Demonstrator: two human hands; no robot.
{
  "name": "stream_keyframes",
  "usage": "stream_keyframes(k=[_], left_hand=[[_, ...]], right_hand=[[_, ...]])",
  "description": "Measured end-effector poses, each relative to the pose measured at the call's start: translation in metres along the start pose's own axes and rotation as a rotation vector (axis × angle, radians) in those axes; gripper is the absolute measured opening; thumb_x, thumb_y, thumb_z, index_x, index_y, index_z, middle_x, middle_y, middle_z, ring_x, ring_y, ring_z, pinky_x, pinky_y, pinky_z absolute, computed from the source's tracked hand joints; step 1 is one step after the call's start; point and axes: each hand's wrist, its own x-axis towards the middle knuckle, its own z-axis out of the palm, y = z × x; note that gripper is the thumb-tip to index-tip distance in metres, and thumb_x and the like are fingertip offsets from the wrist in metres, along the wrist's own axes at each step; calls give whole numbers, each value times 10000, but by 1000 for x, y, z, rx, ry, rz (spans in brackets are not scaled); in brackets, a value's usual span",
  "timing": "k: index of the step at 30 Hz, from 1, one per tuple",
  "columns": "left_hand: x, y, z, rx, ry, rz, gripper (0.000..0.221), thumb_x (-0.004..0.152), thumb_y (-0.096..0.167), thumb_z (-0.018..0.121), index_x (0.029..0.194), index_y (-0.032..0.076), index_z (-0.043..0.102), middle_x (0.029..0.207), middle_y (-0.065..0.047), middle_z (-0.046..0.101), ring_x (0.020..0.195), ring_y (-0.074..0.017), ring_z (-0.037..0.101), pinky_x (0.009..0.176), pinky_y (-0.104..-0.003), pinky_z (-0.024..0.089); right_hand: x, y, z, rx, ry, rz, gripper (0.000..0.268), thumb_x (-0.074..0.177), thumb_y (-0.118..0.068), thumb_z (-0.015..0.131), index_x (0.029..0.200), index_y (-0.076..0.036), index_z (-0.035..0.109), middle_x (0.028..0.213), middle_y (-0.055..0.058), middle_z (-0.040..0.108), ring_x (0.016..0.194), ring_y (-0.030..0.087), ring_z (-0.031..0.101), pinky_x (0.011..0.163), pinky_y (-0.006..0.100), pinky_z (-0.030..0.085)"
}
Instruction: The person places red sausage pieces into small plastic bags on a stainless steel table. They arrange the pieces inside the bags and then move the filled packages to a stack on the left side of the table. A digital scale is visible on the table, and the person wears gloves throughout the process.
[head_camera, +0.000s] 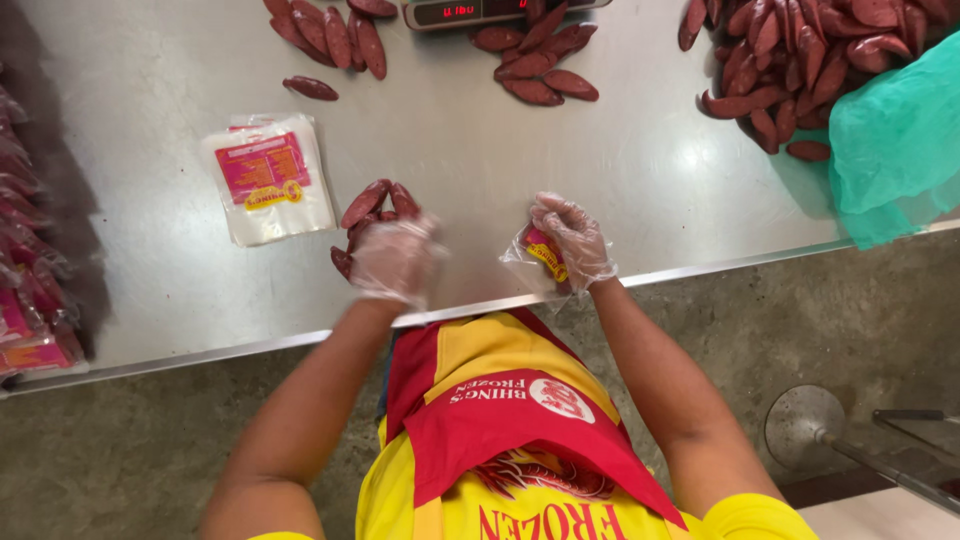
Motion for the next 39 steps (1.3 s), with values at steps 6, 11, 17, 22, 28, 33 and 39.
stream_keyframes(k=[6, 11, 17, 22, 28, 33, 39], left_hand=[[-7, -56, -29, 178, -117, -242, 225, 969, 177, 546, 1138, 131, 686, 1118, -225, 655, 1021, -398, 653, 862, -477, 532], [-22, -54, -9, -54, 122, -321, 89, 977, 128, 615, 1007, 72, 677, 1066, -193, 683, 1007, -393, 656, 901, -488, 514], [-50, -8, 61, -689, 328, -175, 127, 946, -23, 646, 925, 100, 669, 1178, -120, 725, 1104, -302, 723, 993, -398, 573], [-63, 9, 69, -619, 341, -348, 252, 892, -50, 596, 1131, 29, 609, 1211, -143, 614, 1098, -303, 663, 972, -391, 534], [-64, 16, 64, 153, 49, 62, 285, 839, 81, 639, 1120, 40, 621, 1429, -75, 616, 1270, -313, 607, 947, -477, 504], [-48, 23, 48, -198, -69, -75, 493, 892, 61, 605, 1361, 201, 665, 1362, -173, 589, 1178, -354, 613, 964, -426, 517], [-33, 32, 59, -459, -123, -154, 156, 968, 132, 672, 1100, 167, 746, 1252, -123, 644, 1072, -293, 686, 948, -368, 549]], right_hand=[[-4, 8, 22, -232, -18, -152, 241, 952, 13, 707, 1189, -32, 700, 1032, 45, 682, 922, 133, 671, 867, 317, 615], [-57, -18, 59, -1001, 81, -743, 404, 852, -98, 857, 1206, -138, 668, 1163, 59, 666, 1083, 232, 644, 974, 375, 554], [-100, -12, 64, -1332, 112, -839, 587, 730, -90, 877, 1272, -168, 668, 1241, 88, 598, 1134, 310, 554, 987, 459, 471], [-103, 11, 46, -1362, 292, -742, 554, 845, 1, 782, 1356, -181, 674, 1153, 104, 597, 1071, 312, 571, 959, 459, 492], [-100, 18, 28, -1226, 361, -675, 330, 880, -87, 796, 1202, -158, 770, 870, 105, 638, 810, 279, 615, 735, 433, 522], [-105, 9, 37, -1297, 378, -658, 302, 899, -156, 806, 1199, -127, 780, 854, 126, 637, 800, 309, 608, 715, 459, 500], [-105, -5, 51, -1408, 356, -727, 363, 876, -150, 766, 1236, -104, 752, 881, 117, 657, 813, 322, 602, 743, 465, 498]])
